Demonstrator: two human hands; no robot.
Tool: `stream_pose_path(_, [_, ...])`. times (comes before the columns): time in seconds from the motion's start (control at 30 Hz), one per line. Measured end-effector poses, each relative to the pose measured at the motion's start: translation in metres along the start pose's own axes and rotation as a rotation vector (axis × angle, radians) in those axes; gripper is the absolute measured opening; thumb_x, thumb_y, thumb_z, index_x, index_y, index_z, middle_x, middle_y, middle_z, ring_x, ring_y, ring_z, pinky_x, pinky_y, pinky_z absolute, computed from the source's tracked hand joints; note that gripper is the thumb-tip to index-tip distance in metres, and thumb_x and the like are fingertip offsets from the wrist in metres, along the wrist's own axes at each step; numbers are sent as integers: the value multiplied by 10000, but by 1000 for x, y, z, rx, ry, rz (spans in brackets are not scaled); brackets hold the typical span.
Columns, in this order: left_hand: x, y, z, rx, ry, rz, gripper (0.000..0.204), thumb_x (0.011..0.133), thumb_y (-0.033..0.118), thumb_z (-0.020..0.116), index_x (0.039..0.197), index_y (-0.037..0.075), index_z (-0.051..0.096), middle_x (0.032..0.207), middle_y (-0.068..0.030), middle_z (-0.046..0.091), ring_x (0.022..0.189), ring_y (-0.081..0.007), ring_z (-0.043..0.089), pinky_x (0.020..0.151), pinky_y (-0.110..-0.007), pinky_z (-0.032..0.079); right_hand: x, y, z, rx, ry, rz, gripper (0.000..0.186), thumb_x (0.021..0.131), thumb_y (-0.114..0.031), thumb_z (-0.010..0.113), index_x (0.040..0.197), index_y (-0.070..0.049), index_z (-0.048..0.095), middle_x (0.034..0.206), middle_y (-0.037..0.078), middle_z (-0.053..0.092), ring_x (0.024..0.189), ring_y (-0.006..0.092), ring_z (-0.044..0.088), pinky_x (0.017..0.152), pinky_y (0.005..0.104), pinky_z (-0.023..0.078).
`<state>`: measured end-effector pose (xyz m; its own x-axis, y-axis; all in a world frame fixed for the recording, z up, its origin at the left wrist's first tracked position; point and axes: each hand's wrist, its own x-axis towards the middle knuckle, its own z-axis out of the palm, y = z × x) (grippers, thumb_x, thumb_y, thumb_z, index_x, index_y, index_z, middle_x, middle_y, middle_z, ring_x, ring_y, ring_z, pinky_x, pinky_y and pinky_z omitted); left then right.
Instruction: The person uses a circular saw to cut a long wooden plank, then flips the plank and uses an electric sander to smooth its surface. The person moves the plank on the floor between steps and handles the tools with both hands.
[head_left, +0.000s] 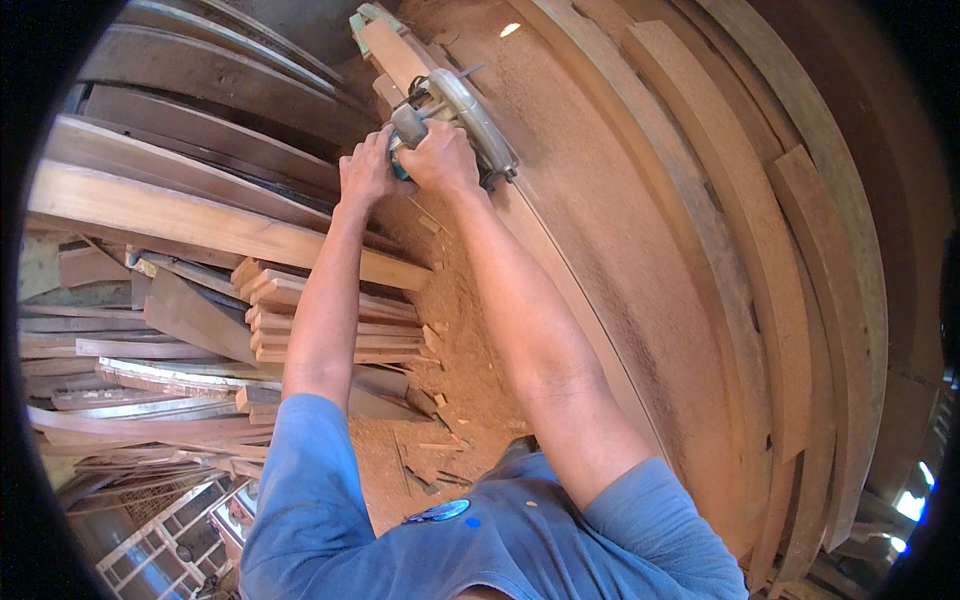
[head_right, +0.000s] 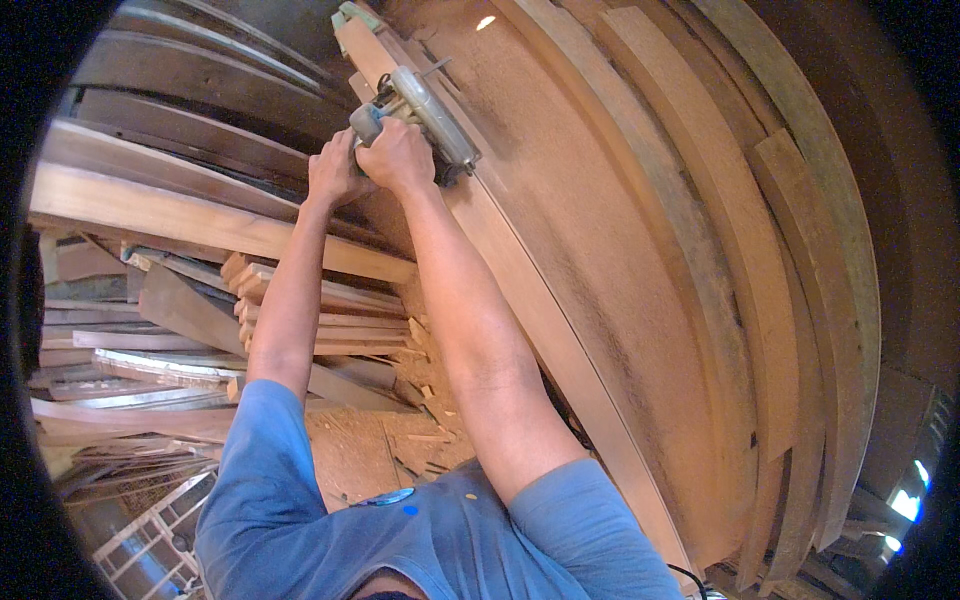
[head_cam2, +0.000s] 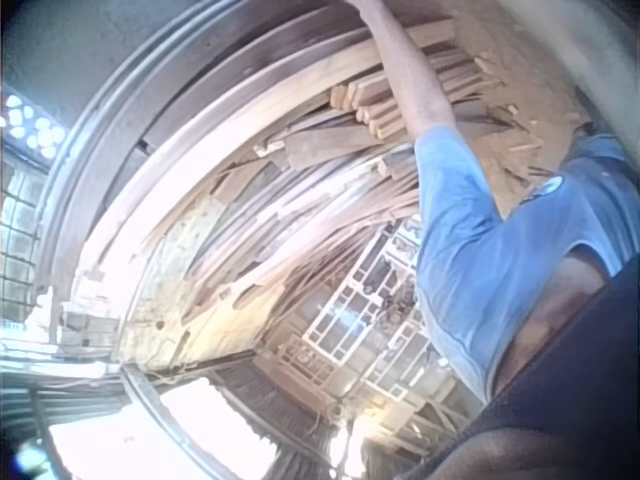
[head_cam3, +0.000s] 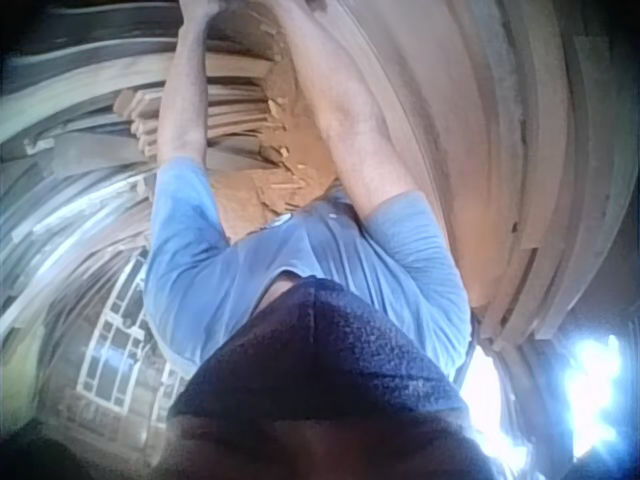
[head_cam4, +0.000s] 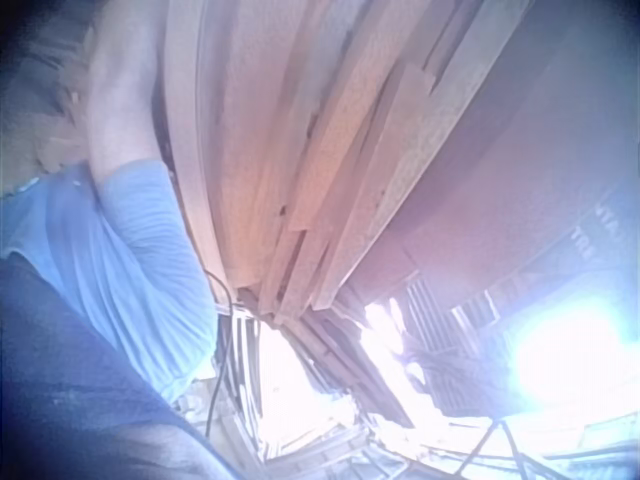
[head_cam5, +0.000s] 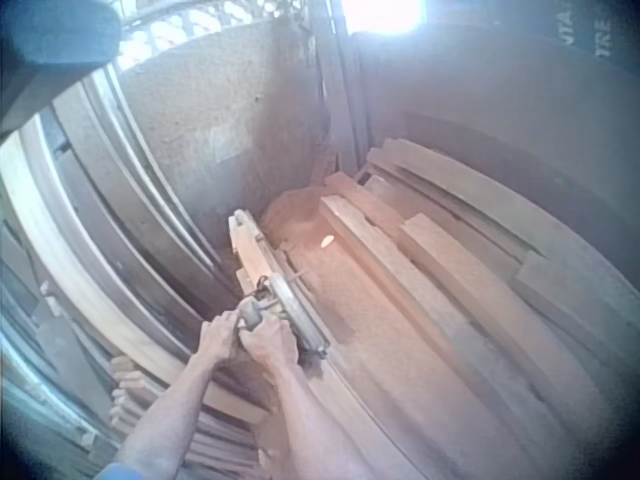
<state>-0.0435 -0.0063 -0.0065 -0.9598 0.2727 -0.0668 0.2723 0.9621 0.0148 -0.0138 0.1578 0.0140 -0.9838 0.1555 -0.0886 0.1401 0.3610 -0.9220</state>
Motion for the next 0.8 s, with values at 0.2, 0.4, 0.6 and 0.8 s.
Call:
stream_pose_path(0.2, [10,-6,-3,-17,-3,-5,1165,486,367,933,1502,158,404,1370,-59,569,1221,-292,577,929,-493,457,11,-3,4,1,-8,2,366,777,-320,735,963,-5,719,987,282,716,979,430,696,881,499,567])
stream_pose_path(0.4, [17,-10,-6,-27,-8,-2,1132,519,374,912,1505,149,403,1375,-64,564,1219,-297,575,939,-492,452,21,-4,10,-6,12,-6,385,781,-349,730,962,-10,722,982,281,714,978,435,691,881,498,560])
stream_pose_path(0.6, [23,-16,-9,-25,-8,-4,1114,533,381,900,1501,152,398,1368,-68,563,1221,-300,573,939,-501,454,29,-5,16,2,29,-17,413,775,-375,709,950,-1,725,967,297,703,981,451,679,880,505,547])
stream_pose_path(0.8, [31,-24,-8,-14,-14,3,1103,535,375,904,1493,171,397,1361,-63,566,1218,-303,576,933,-511,460,35,-9,19,-8,15,-20,405,768,-345,720,961,11,720,987,301,704,995,447,681,888,500,552])
